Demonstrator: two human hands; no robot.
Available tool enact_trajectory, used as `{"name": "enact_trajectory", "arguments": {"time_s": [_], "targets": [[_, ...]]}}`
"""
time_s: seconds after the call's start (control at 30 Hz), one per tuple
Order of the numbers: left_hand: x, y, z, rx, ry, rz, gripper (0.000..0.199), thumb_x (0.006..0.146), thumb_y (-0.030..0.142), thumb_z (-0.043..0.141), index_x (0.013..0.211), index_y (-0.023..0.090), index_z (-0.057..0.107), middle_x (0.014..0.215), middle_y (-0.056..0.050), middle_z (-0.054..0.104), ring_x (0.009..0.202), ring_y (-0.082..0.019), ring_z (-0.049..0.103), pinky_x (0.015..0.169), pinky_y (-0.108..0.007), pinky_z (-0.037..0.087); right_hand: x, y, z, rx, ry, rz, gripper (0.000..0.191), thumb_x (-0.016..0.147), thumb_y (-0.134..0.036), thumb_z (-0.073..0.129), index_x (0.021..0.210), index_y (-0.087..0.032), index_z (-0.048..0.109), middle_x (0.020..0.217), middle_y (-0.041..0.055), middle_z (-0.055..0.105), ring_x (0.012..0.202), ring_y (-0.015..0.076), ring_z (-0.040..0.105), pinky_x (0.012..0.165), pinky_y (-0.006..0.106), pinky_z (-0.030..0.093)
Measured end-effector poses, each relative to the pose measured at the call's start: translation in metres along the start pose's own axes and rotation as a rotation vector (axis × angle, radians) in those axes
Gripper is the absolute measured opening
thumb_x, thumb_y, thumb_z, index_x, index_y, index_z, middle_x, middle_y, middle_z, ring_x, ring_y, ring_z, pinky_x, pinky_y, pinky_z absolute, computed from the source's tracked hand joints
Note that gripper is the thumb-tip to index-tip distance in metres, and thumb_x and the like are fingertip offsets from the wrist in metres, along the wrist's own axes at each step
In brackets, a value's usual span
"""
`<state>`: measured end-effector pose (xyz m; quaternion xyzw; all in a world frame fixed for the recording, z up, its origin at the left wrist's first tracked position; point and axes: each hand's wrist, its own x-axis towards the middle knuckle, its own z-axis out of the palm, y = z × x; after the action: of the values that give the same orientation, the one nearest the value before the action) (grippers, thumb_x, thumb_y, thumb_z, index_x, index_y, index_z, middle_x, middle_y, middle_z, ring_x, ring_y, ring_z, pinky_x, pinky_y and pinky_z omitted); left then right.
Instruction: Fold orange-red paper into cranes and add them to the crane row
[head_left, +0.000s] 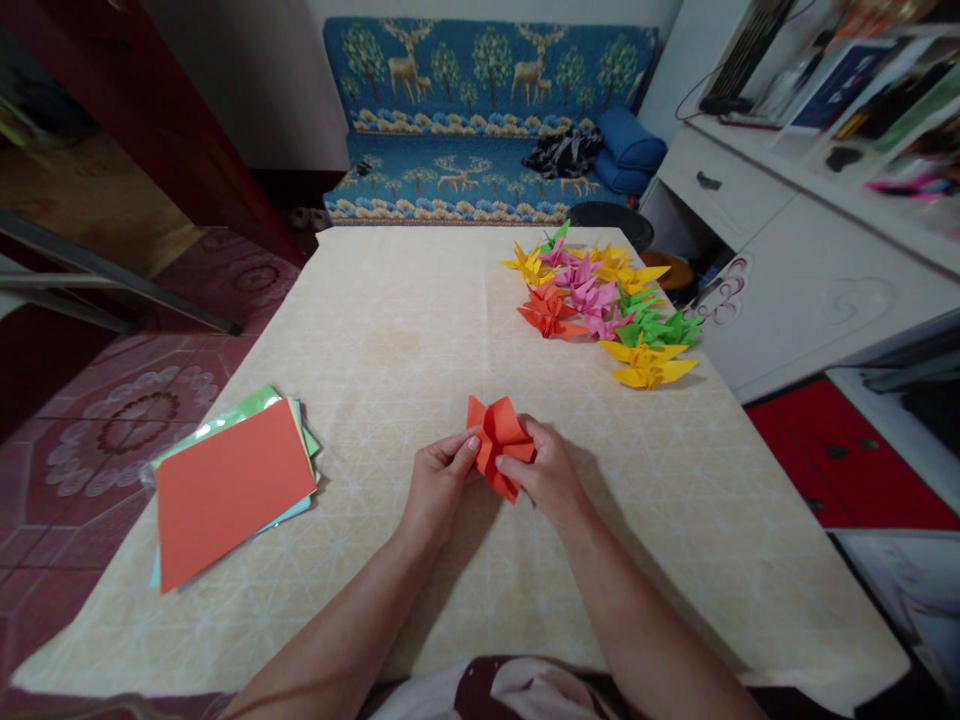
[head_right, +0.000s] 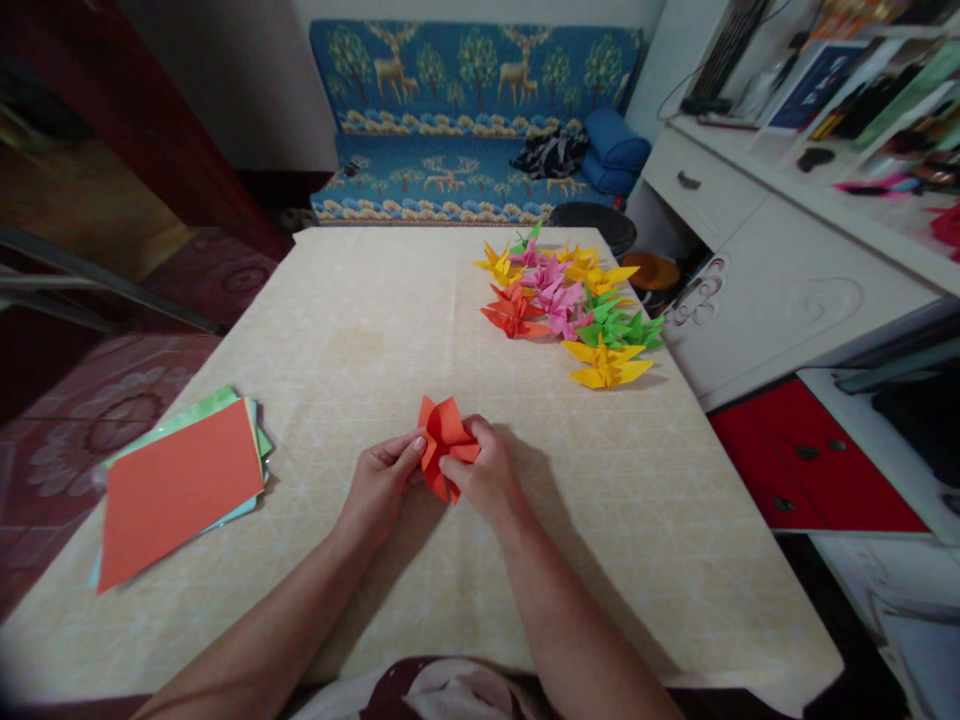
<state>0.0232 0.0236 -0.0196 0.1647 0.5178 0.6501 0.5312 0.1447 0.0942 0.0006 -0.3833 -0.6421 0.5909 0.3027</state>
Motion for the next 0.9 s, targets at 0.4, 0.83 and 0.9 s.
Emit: {"name": "enact_trajectory", "arguments": {"time_s": [0.4, 0.83, 0.9], "targets": [[-0.001, -0.001, -0.002, -0.018, -0.07, -0.004, 0.033, 0.075, 0.034, 0.074, 0.102, 0.015, 0.073, 0.101, -0.01, 0.074, 0.084, -0.019, 0.068, 0.082, -0.03, 0.051, 0.002, 0.01, 0.008, -0.035, 0.079, 0.006, 0.018, 0.066, -0.014, 0.057, 0.083, -0.023, 0.057, 0.076, -0.0012, 0.063, 0.068, 0.0147, 0.059, 0.062, 0.025, 0.049], [-0.008, 0.008, 0.0, -0.018, -0.214, 0.003, 0.031, 0.081, 0.04, 0.065, 0.094, 0.013, 0.075, 0.094, -0.011, 0.074, 0.084, -0.02, 0.067, 0.082, -0.03, 0.05, 0.004, 0.003, 0.014, -0.202, 0.162, -0.032, 0.013, 0.066, -0.016, 0.059, 0.076, -0.025, 0.058, 0.081, 0.0008, 0.066, 0.077, 0.0187, 0.063, 0.068, 0.028, 0.05], [-0.009, 0.008, 0.0, -0.002, -0.204, -0.01, 0.033, 0.079, 0.041, 0.067, 0.098, 0.014, 0.075, 0.095, -0.011, 0.074, 0.084, -0.02, 0.067, 0.082, -0.03, 0.049, 0.004, 0.004, 0.014, -0.248, 0.167, -0.028, 0.013, 0.066, -0.015, 0.057, 0.075, -0.025, 0.056, 0.08, 0.0008, 0.066, 0.076, 0.0187, 0.063, 0.066, 0.028, 0.05]]}}
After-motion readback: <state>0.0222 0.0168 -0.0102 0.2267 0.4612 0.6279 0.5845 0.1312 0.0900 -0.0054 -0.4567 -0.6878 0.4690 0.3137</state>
